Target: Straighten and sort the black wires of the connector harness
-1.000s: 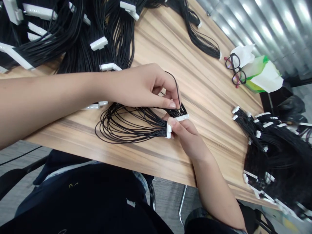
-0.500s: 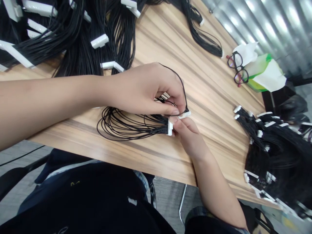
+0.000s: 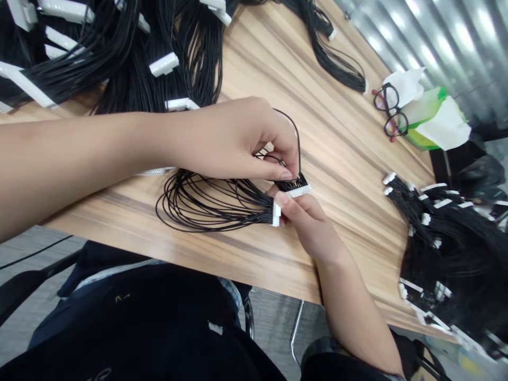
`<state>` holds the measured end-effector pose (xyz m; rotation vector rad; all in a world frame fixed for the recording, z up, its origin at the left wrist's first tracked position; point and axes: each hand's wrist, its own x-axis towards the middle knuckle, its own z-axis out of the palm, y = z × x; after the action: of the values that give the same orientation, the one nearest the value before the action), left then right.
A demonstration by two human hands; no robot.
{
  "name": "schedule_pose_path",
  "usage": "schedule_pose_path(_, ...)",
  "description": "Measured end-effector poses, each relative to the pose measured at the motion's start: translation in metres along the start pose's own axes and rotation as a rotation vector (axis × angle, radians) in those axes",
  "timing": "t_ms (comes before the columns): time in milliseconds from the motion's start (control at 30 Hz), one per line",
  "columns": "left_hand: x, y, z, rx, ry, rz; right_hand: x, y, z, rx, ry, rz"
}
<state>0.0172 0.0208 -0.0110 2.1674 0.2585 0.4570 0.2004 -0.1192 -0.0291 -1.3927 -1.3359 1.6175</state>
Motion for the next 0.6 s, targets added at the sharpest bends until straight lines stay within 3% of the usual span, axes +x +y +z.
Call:
schedule_pose_path(100,0.000,0.001,0.005,-0.038,0.000,-0.064,0.000,0.002,0.000,-0.029,0.018,-0.016)
schedule_pose_path(300,0.000,0.002,0.012,-0.143,0.023,-0.045,-0.002,0.007,0.002,-0.021,0.065,-0.028)
schedule_pose_path(400,-0.002,0.004,0.009,0.040,0.074,-0.030,-0.001,0.006,0.002,-0.009,0.148,-0.053)
schedule_pose_path(533,-0.008,0.011,0.005,0.456,0.329,-0.009,0.002,0.004,-0.002,-0.044,0.419,-0.164)
schedule_pose_path(600,-0.011,0.013,0.006,0.581,0.399,0.072,0.004,0.004,-0.004,-0.051,0.555,-0.227)
